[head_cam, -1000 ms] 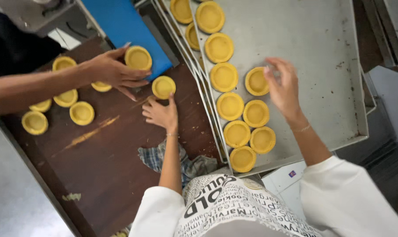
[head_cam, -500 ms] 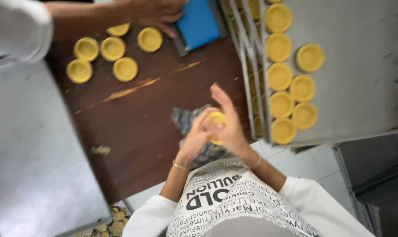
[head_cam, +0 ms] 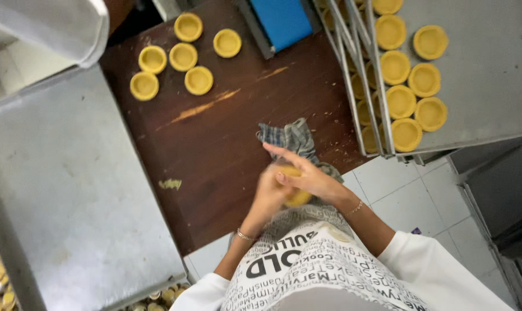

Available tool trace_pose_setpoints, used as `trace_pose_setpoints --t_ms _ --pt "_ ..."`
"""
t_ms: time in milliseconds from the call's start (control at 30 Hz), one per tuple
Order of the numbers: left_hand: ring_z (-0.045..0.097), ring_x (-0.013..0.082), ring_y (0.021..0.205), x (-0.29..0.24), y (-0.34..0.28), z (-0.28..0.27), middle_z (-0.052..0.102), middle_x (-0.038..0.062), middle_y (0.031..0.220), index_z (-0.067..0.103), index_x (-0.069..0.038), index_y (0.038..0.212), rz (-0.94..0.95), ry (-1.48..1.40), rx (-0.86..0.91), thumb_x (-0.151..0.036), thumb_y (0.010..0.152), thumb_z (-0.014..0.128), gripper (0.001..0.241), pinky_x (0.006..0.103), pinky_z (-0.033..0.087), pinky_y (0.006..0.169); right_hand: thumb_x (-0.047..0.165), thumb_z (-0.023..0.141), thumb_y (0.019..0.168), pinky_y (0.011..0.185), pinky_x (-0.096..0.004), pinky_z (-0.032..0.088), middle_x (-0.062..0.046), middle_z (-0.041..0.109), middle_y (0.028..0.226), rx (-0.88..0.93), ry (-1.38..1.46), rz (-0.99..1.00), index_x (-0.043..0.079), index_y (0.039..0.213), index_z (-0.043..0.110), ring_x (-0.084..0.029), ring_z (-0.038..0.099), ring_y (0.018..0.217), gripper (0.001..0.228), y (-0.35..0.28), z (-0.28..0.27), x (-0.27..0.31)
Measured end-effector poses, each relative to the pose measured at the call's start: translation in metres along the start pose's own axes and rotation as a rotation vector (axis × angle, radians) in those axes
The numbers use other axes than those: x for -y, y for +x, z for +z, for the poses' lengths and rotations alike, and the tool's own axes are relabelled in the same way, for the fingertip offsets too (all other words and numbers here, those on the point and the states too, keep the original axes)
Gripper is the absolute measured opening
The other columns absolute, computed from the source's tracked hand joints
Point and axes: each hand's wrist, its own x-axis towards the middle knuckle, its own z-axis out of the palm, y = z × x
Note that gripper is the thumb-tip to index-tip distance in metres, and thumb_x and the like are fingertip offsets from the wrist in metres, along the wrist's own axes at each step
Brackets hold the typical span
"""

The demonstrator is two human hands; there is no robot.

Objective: The person organizes and places pastry crusts into metal tins on trays while using a blue conveyor belt machine to assist with the process.

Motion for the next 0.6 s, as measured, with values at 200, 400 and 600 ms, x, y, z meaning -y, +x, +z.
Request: trace_pose_setpoints --t_ms 200,400,600 --pt "0.063 0.0341 0.099 -0.108 0.041 -0.013 0.067 0.012 0.099 0.065 -0.007 0.116 0.116 0.420 -0.008 -0.032 0.073 0.084 0.053 0.0445 0.049 0.088 0.023 0.071 0.088 0.091 -0.045 0.056 -0.022 0.066 0.128 0.075 0.588 0.149 0.011 0.153 0.040 -0.029 0.069 0.110 0.073 0.019 -0.076 -0.040" --pt "0.066 0.0381 0.096 -0.011 0.156 -0.151 0.065 0.023 0.107 0.063 -0.006 0.122 -0.051 0.352 -0.786 -0.024 0.097 0.072 0.033 0.0460 0.051 0.084 0.049 0.049 0.108 0.088 -0.038 0.057 -0.012 0.066 0.116 -0.471 0.110 -0.049 0.003 0.152 0.047 -0.016 0.070 0.092 0.064 0.042 -0.378 0.023" --pt "0.044 0.0378 0.126 -0.003 0.222 -0.176 0.058 0.010 0.120 0.060 -0.016 0.107 -0.421 0.603 -1.142 -0.045 0.096 0.065 0.031 0.0669 0.031 0.099 0.051 0.048 0.102 0.090 -0.033 0.051 0.006 0.062 0.117 -1.007 -0.272 -0.015 0.020 0.123 0.066 -0.012 0.058 0.106 0.042 0.094 -0.423 0.069"
